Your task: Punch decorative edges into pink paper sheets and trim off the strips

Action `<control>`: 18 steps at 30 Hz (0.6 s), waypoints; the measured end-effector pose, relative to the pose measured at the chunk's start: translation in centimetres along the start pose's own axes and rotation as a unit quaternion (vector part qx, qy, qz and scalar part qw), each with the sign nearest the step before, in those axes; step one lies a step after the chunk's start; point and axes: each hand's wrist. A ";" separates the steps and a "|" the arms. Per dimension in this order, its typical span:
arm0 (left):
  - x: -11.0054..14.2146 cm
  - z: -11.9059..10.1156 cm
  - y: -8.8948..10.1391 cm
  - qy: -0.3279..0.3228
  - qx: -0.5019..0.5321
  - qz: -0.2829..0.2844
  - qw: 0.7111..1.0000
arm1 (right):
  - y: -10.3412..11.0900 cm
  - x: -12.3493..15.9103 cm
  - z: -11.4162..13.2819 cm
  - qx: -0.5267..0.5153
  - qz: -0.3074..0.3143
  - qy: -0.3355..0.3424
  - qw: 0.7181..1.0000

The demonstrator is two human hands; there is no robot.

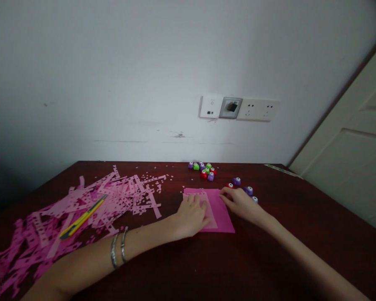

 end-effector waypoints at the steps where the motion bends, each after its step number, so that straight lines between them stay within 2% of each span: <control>1: 0.0 -0.1 -0.1 0.001 -0.008 -0.006 1.000 | -0.8 -0.8 0.0 0.004 -0.001 -0.008 1.000; 4: 0.1 -0.3 -0.1 0.002 -0.019 -0.014 1.000 | -2.7 -2.6 -0.4 -0.024 -0.024 -0.021 0.999; 7: 0.2 -0.4 0.0 -0.001 -0.013 -0.008 1.000 | -3.7 -3.4 -1.0 -0.053 -0.042 -0.020 0.998; 12: 0.5 -0.5 0.3 -0.007 0.000 0.008 1.000 | -4.2 -3.1 -1.4 -0.059 -0.070 -0.015 0.996; 18: 0.4 -0.7 0.0 -0.005 -0.008 -0.002 1.000 | -4.5 -2.6 -1.7 -0.081 -0.095 0.004 0.992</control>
Point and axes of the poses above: each hand's wrist, its own x-axis away from the middle knuckle, its own y-axis out of the back of the hand, z = x × y, and after that the axes turned 11 degrees about z, right-handed
